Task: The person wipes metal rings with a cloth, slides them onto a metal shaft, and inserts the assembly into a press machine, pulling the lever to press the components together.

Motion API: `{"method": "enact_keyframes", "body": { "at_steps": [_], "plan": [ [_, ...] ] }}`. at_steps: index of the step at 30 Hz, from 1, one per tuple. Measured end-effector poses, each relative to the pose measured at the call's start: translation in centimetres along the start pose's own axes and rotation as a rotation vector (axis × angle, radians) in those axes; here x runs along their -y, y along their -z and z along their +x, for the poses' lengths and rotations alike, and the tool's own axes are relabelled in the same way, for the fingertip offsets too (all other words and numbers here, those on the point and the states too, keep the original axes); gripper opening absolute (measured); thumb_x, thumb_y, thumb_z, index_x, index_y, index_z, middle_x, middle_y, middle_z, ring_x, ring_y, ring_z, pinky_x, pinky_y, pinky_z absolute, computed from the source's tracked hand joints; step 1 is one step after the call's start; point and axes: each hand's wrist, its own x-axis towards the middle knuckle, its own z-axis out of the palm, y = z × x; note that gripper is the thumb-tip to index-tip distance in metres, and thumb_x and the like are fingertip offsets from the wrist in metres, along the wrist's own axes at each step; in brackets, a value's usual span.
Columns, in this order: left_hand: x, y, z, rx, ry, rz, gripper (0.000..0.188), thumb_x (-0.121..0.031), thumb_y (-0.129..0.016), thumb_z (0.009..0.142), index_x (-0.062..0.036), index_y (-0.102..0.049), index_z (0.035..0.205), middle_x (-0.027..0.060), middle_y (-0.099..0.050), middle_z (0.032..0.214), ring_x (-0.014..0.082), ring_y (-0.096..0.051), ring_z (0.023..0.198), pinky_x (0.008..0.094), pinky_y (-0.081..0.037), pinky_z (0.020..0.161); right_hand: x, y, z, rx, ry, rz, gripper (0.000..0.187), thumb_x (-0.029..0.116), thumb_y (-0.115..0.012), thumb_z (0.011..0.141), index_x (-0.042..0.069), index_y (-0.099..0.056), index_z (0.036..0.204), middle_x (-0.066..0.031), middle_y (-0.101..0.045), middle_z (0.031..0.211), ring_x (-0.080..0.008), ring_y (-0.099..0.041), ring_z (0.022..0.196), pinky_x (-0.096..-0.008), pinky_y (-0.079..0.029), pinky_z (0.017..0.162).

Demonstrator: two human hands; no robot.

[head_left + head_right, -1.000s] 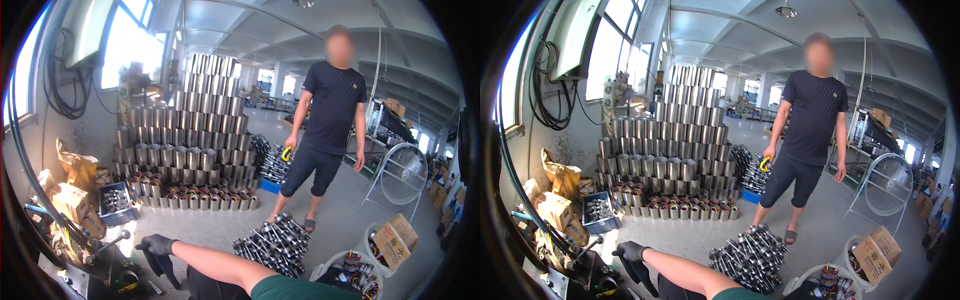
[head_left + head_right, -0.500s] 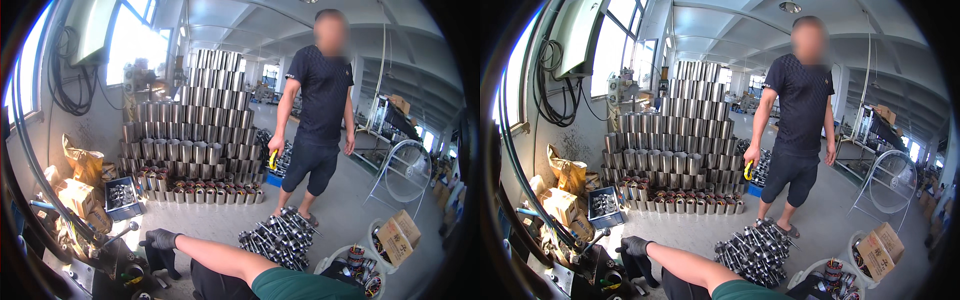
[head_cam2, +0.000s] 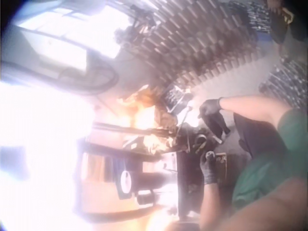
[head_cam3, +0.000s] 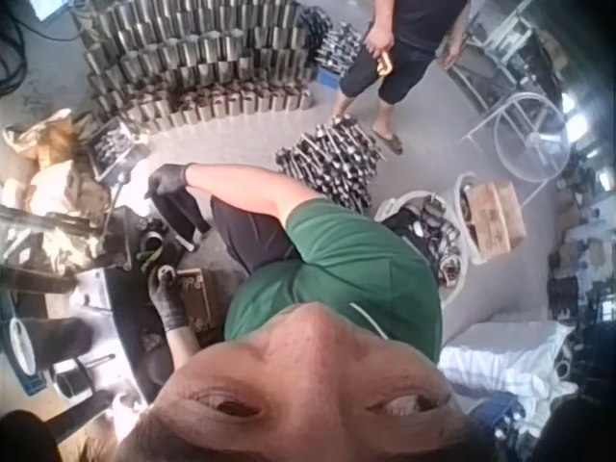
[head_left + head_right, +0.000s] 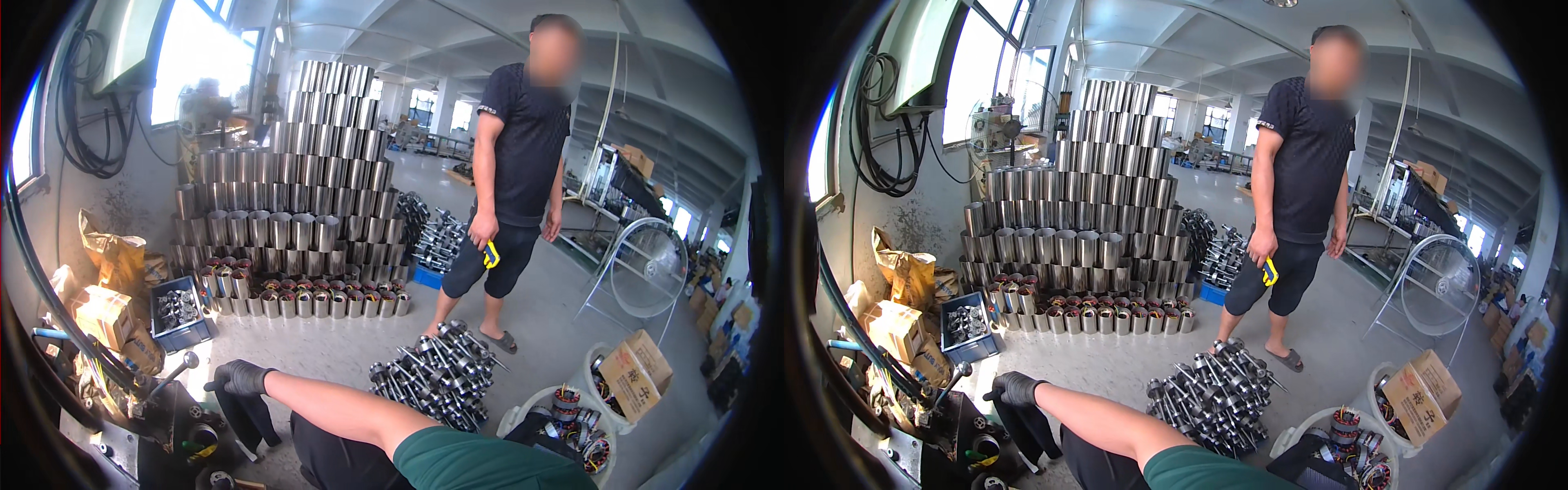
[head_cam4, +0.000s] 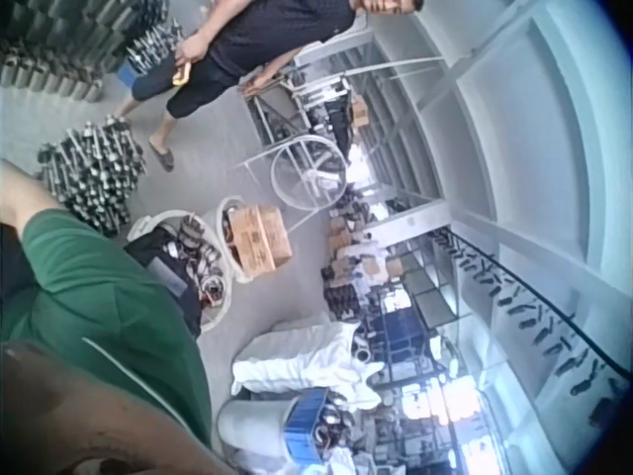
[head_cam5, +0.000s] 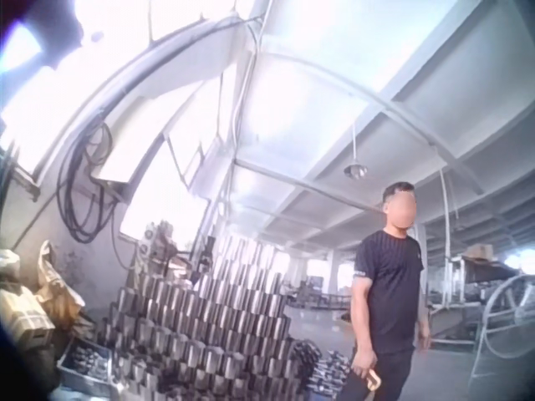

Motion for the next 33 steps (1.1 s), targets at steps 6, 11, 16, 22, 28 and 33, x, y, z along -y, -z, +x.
{"method": "enact_keyframes", "body": {
  "at_steps": [6, 11, 16, 22, 28, 33],
  "plan": [
    [-0.1, -0.2, 0.3, 0.068, -0.105, 0.056, 0.050, -0.014, -0.075, 0.091, 0.0017, -0.054, 0.134, 0.0079, -0.063, 0.109, 0.0177, -0.062, 0.091, 0.0281, -0.054, 0.076, -0.2, 0.0, 0.5, -0.022, -0.005, 0.394, 0.023, 0.000, -0.066, 0.080, 0.004, -0.072, 0.101, -0.0122, -0.074, 0.096, -0.0190, -0.067, 0.090, -0.0353, -0.051, 0.086],
    [-2.2, -2.8, -1.1, -0.038, -0.096, 0.024, 0.045, -0.004, -0.072, 0.091, 0.0044, -0.055, 0.131, 0.0060, -0.065, 0.102, 0.0133, -0.062, 0.087, 0.0244, -0.053, 0.075, 0.4, -0.2, 0.8, -0.130, 0.002, 0.331, 0.026, 0.014, -0.070, 0.084, 0.003, -0.072, 0.108, -0.0131, -0.074, 0.097, -0.0207, -0.067, 0.090, -0.0369, -0.052, 0.082],
    [-1.3, -0.1, -0.2, -0.023, -0.193, 0.027, 0.033, 0.003, -0.067, 0.090, 0.0034, -0.060, 0.123, 0.0015, -0.060, 0.091, 0.0124, -0.058, 0.079, 0.0247, -0.050, 0.071, 4.5, -3.0, 0.8, -0.308, -0.005, 0.651, 0.030, 0.015, -0.073, 0.083, 0.003, -0.069, 0.109, -0.0052, -0.071, 0.094, -0.0174, -0.063, 0.086, -0.0338, -0.052, 0.079],
    [3.3, 5.1, 4.5, -0.065, -0.292, 0.120, 0.025, 0.001, -0.070, 0.088, 0.0036, -0.064, 0.112, 0.0034, -0.062, 0.093, 0.0162, -0.059, 0.084, 0.0290, -0.051, 0.076, 1.5, -11.9, -0.6, -0.313, -0.226, 1.194, 0.023, 0.012, -0.074, 0.084, 0.002, -0.071, 0.104, -0.0078, -0.071, 0.086, -0.0202, -0.066, 0.066, -0.0347, -0.052, 0.058],
    [1.6, 0.6, 3.5, -0.143, -0.488, 0.453, 0.026, 0.000, -0.071, 0.088, 0.0053, -0.063, 0.113, 0.0096, -0.069, 0.103, 0.0193, -0.062, 0.093, 0.0327, -0.053, 0.086, 0.5, -19.7, -2.5, -0.429, -0.085, 1.109, 0.032, 0.027, -0.072, 0.092, 0.006, -0.069, 0.115, -0.0046, -0.070, 0.094, -0.0133, -0.063, 0.084, -0.0284, -0.051, 0.076],
    [2.0, 2.2, 2.4, -0.354, -0.567, 0.611, 0.028, -0.007, -0.074, 0.089, 0.0065, -0.066, 0.112, 0.0117, -0.070, 0.103, 0.0205, -0.063, 0.094, 0.0336, -0.053, 0.087, 6.2, -22.3, -5.5, -0.026, -0.063, 1.075, 0.037, 0.027, -0.063, 0.099, 0.009, -0.064, 0.131, -0.0055, -0.070, 0.108, -0.0147, -0.061, 0.105, -0.0322, -0.049, 0.095]
  ]
}}
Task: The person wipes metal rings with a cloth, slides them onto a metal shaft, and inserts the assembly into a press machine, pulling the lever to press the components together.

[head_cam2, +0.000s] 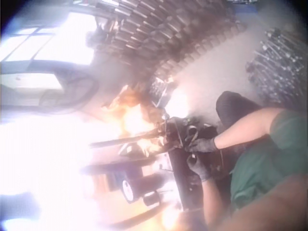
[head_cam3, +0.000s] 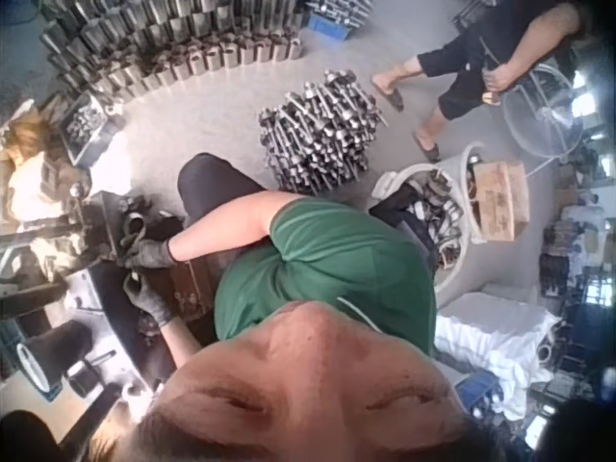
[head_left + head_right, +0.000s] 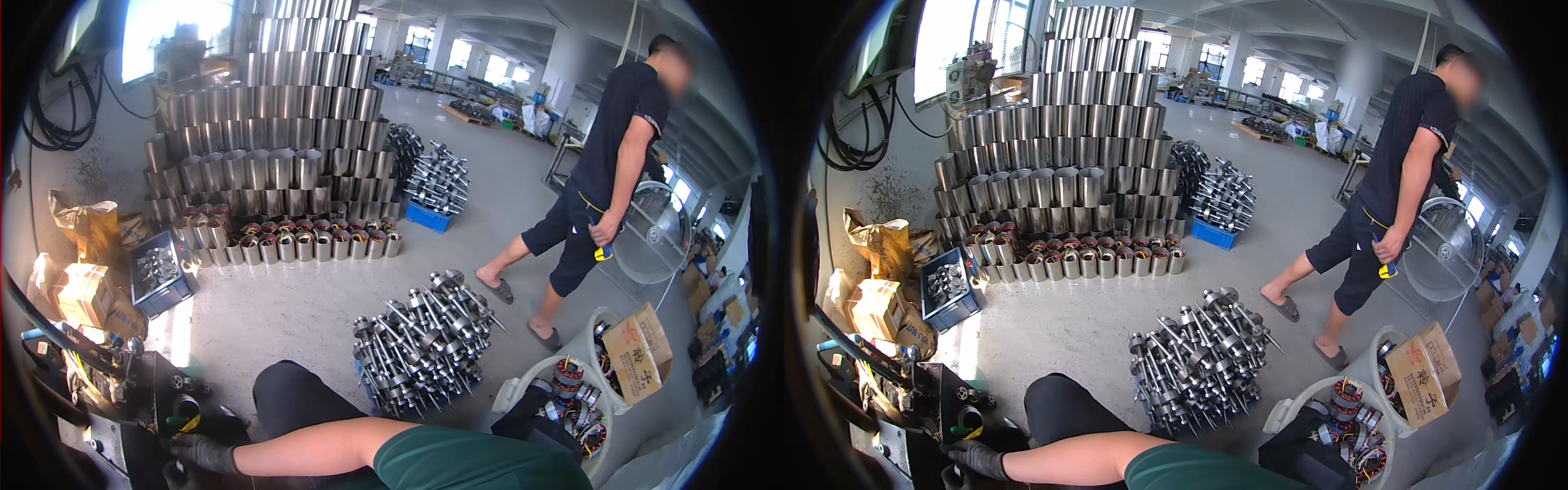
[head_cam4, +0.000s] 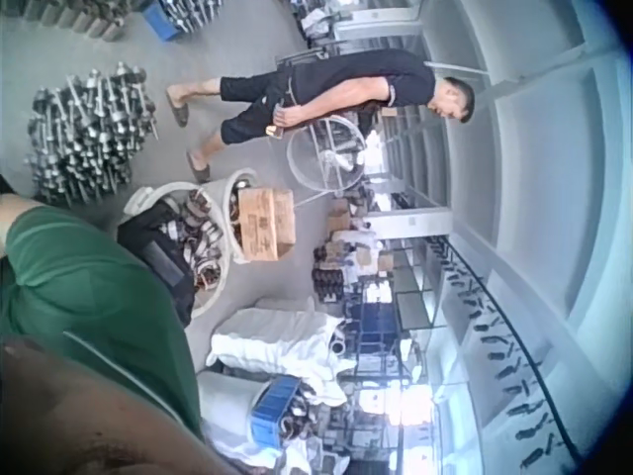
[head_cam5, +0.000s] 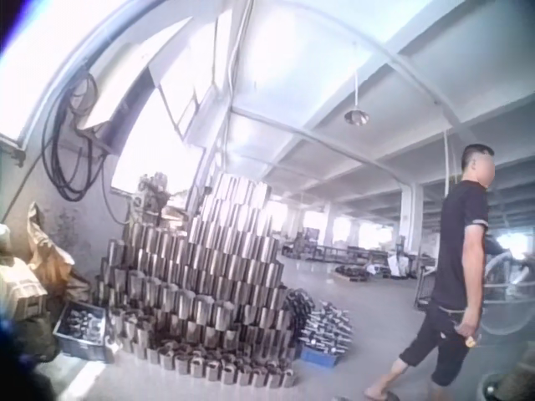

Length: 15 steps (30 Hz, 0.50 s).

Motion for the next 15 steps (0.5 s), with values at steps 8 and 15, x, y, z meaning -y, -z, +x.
{"method": "enact_keyframes", "body": {
  "at_steps": [8, 15],
  "plan": [
    [1.4, 0.3, 0.7, -0.028, -0.003, -0.001, 0.030, -0.006, -0.075, 0.087, 0.0068, -0.066, 0.112, 0.0171, -0.071, 0.108, 0.0245, -0.065, 0.097, 0.0364, -0.053, 0.091, -0.9, 0.0, -0.3, 0.019, -0.147, -0.131, 0.068, 0.027, -0.064, 0.092, 0.011, -0.037, 0.153, -0.0145, -0.052, 0.144, -0.0281, -0.052, 0.130, -0.0399, -0.042, 0.108],
    [1.7, 0.4, 0.3, 0.010, -0.096, 0.073, 0.027, 0.001, -0.071, 0.088, 0.0049, -0.064, 0.114, 0.0162, -0.070, 0.110, 0.0241, -0.064, 0.099, 0.0363, -0.052, 0.094, -2.7, -0.5, -0.2, -0.095, 0.081, -0.512, 0.037, 0.022, -0.066, 0.093, 0.004, -0.058, 0.125, -0.0125, -0.067, 0.102, -0.0262, -0.065, 0.097, -0.0385, -0.051, 0.085]
  ]
}}
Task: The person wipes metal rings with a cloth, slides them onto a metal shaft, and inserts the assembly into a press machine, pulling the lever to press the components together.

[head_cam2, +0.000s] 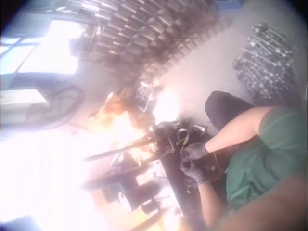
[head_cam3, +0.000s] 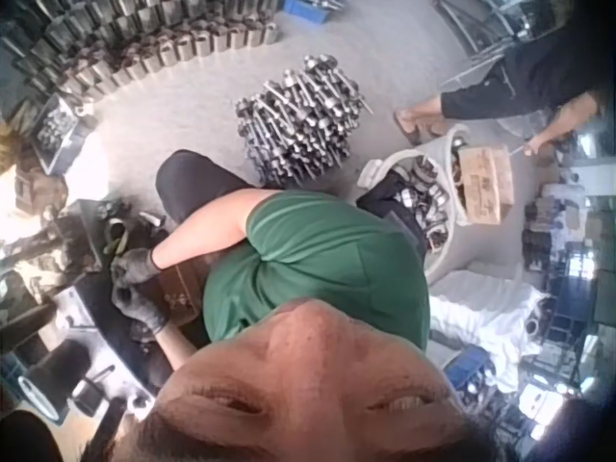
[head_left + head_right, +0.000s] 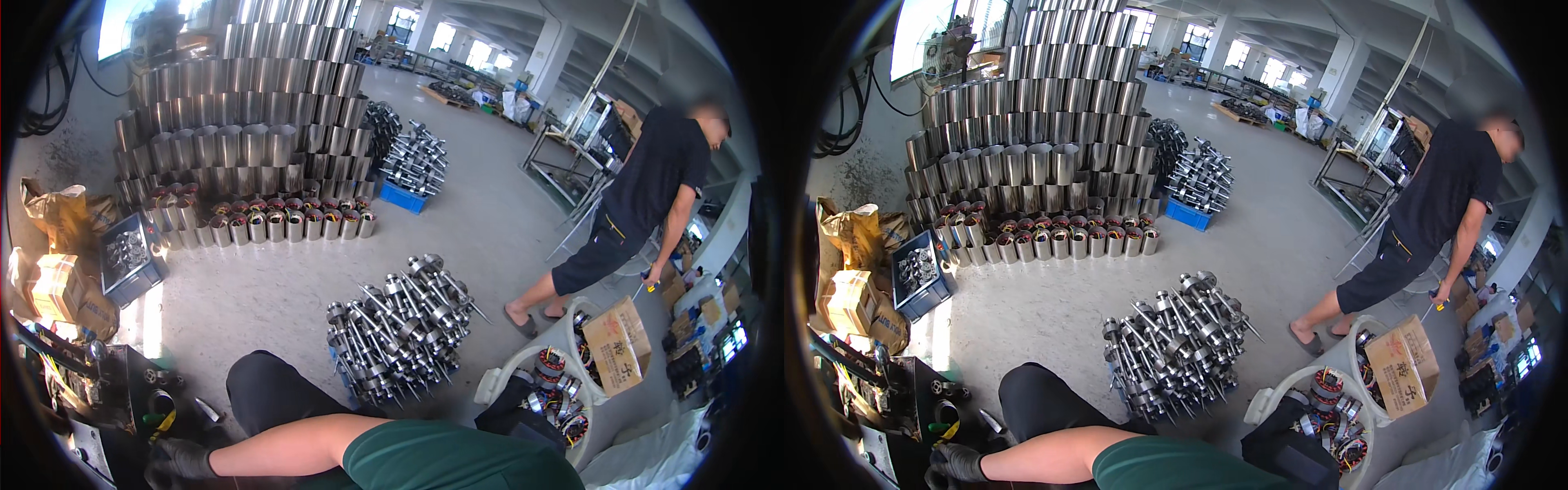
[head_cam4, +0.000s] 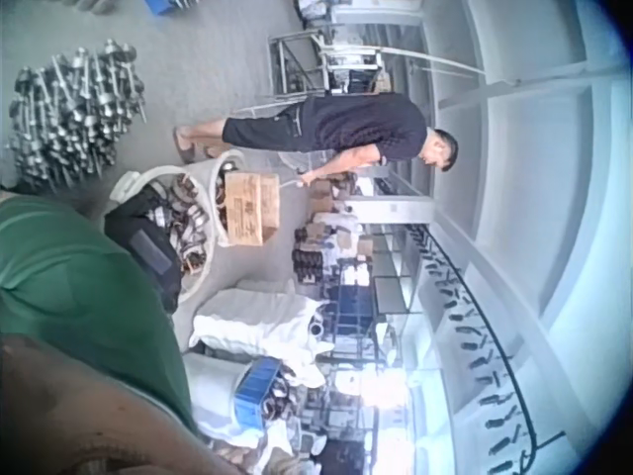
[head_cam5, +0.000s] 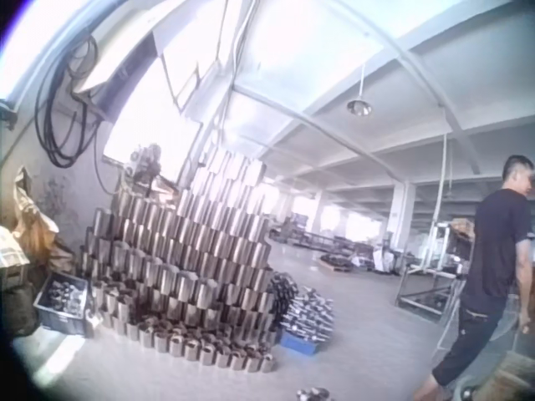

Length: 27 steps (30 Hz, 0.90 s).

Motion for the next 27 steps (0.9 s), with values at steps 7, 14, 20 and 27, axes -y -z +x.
{"method": "enact_keyframes", "body": {
  "at_steps": [7, 14, 20, 27],
  "plan": [
    [-1.4, -2.4, 0.8, 0.068, 0.141, -0.126, 0.030, -0.008, -0.073, 0.089, 0.0038, -0.064, 0.115, 0.0142, -0.069, 0.112, 0.0235, -0.065, 0.097, 0.0341, -0.054, 0.089, -6.0, -0.2, 3.3, -0.123, 0.014, 0.472, 0.016, 0.021, -0.064, 0.096, 0.005, -0.063, 0.097, -0.0068, -0.066, 0.087, -0.0219, -0.063, 0.086, -0.0353, -0.051, 0.080],
    [-4.2, -0.5, 0.2, 0.005, 0.172, -0.300, 0.036, -0.003, -0.077, 0.080, -0.0027, -0.062, 0.112, 0.0053, -0.063, 0.106, 0.0173, -0.060, 0.097, 0.0336, -0.052, 0.087, 5.2, 6.3, 2.4, -0.078, -0.403, 0.628, 0.028, 0.041, -0.056, 0.098, 0.014, -0.060, 0.092, 0.0006, -0.060, 0.073, -0.0157, -0.059, 0.063, -0.0329, -0.048, 0.059],
    [-3.7, -1.8, 1.1, -0.025, 0.014, -0.275, 0.032, 0.008, -0.073, 0.077, -0.0039, -0.062, 0.106, 0.0066, -0.061, 0.111, 0.0172, -0.061, 0.101, 0.0322, -0.051, 0.091, 9.0, 9.8, 1.4, 0.204, -0.137, 0.982, 0.053, 0.024, -0.066, 0.093, 0.006, -0.047, 0.139, -0.0079, -0.060, 0.118, -0.0210, -0.064, 0.098, -0.0370, -0.054, 0.092],
    [-3.2, -0.2, 0.2, -0.085, 0.003, -0.080, 0.033, 0.008, -0.077, 0.073, -0.0018, -0.064, 0.101, 0.0107, -0.060, 0.111, 0.0227, -0.062, 0.105, 0.0338, -0.051, 0.093, 9.3, 6.8, -0.3, 0.258, -0.163, 0.489, 0.050, 0.018, -0.067, 0.095, 0.002, -0.050, 0.140, -0.0091, -0.062, 0.125, -0.0175, -0.061, 0.109, -0.0329, -0.049, 0.098]
  ]
}}
